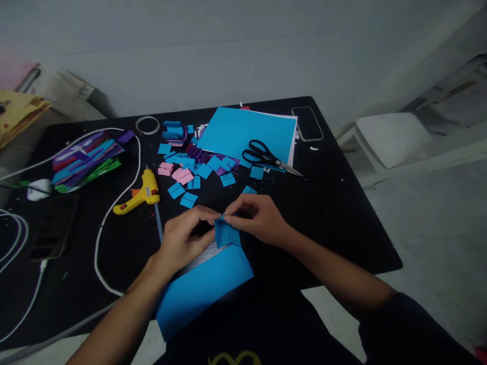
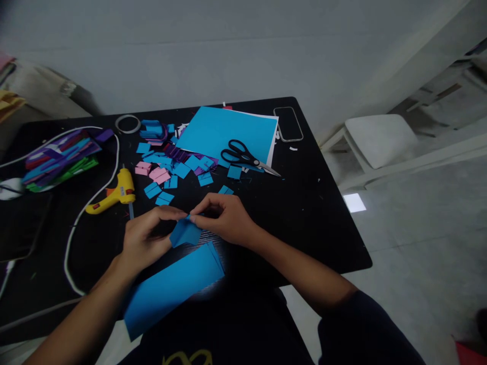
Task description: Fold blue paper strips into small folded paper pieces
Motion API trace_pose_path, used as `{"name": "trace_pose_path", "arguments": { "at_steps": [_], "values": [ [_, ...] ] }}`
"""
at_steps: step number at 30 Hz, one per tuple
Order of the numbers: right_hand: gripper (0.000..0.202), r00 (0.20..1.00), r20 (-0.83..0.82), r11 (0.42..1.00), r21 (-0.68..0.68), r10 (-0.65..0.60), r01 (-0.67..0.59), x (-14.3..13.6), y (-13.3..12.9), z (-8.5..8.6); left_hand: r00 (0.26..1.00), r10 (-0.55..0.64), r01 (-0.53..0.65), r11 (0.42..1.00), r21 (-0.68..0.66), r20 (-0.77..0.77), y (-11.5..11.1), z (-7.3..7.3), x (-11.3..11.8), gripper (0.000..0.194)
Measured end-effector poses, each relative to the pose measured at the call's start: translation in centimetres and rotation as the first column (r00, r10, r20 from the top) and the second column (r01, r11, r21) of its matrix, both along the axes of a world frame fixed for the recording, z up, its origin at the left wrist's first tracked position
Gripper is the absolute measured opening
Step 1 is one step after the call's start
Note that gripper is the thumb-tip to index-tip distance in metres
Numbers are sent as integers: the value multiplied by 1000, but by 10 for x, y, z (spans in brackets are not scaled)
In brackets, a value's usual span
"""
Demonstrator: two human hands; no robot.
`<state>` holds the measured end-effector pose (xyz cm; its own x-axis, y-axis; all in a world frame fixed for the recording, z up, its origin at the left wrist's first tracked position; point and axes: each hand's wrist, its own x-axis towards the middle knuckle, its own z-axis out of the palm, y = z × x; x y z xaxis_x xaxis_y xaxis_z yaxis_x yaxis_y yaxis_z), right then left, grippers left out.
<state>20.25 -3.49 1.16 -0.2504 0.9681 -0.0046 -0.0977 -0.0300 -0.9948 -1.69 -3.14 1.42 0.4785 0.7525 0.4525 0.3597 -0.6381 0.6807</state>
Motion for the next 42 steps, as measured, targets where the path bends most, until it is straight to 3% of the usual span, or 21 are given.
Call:
{"name": "trace_pose_path", "arguments": {
  "at_steps": [3,9,19,26,36,42],
  "values": [
    [15,998,24,998,-3,58,-57,4,2,1,999,-25,24,999,-29,-22,0,1,0,22],
    [13,998,67,997,74,16,-21,3,1,3,999,-31,29,998,-61,-26,2,4,0,17],
    [14,962,244,974,159,122,-163,13,7,9,995,-83,80,994,-76,-48,0,5,4,19],
    [9,982,176,983,159,68,-96,13,5,8,998,-57,56,996,-62,-14,1,6,1,21],
    [10,982,170,980,165,78,-107,13,7,6,998,-45,44,998,-34,-34,2,5,2,19],
    [23,977,187,929,334,102,-161,21,9,14,999,1,-3,999,-46,-39,3,5,-1,19]
  ]
}}
